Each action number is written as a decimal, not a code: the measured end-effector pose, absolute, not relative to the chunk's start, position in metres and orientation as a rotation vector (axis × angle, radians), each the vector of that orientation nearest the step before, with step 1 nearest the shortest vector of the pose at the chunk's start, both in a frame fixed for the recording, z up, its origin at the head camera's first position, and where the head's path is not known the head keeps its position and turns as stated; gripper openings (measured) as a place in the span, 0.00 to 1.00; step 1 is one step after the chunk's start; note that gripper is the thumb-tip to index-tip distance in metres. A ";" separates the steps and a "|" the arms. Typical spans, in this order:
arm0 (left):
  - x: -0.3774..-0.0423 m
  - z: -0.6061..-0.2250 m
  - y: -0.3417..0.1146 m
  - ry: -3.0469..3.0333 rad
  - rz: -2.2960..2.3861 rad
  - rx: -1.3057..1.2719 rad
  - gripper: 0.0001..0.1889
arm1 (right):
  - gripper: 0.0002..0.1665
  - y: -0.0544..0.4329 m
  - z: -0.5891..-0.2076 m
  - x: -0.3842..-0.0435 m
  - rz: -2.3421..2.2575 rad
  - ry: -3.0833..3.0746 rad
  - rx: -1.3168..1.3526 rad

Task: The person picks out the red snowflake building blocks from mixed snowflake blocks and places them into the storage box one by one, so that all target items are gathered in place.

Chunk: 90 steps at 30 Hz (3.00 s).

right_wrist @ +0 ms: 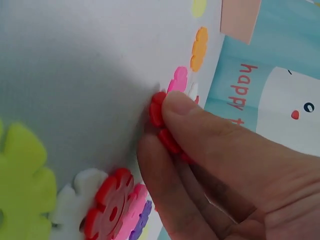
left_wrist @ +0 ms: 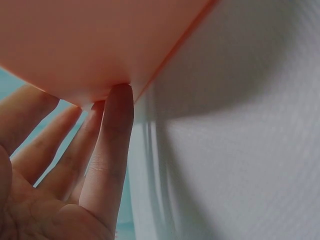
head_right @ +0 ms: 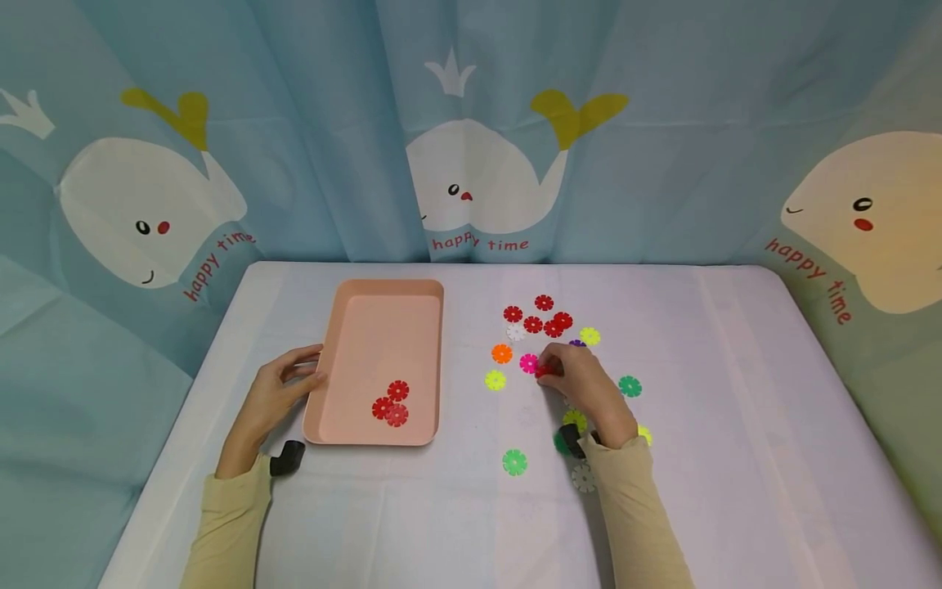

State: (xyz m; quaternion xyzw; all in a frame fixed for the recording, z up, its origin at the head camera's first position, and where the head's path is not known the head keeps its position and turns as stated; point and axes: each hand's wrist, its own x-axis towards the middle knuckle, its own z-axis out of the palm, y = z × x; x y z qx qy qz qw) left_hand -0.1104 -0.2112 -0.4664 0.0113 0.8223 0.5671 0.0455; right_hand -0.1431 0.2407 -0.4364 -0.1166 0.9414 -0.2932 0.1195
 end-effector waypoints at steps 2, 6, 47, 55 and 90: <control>-0.111 -0.466 -0.211 2.512 1.731 0.037 0.29 | 0.11 0.240 -0.436 -0.143 -0.882 2.741 -0.341; -0.111 -0.467 -0.211 2.520 1.724 0.045 0.30 | 0.11 0.237 -0.437 -0.143 -0.923 2.721 -0.348; -0.111 -0.464 -0.212 2.541 1.688 0.069 0.29 | 0.09 0.183 -0.426 -0.136 -0.987 2.675 -0.542; -0.109 -0.465 -0.212 2.540 1.683 0.051 0.28 | 0.06 0.175 -0.424 -0.137 -1.001 2.647 -0.586; -0.110 -0.466 -0.212 2.537 1.697 0.064 0.29 | 0.06 0.133 -0.411 -0.132 -1.047 2.611 -0.695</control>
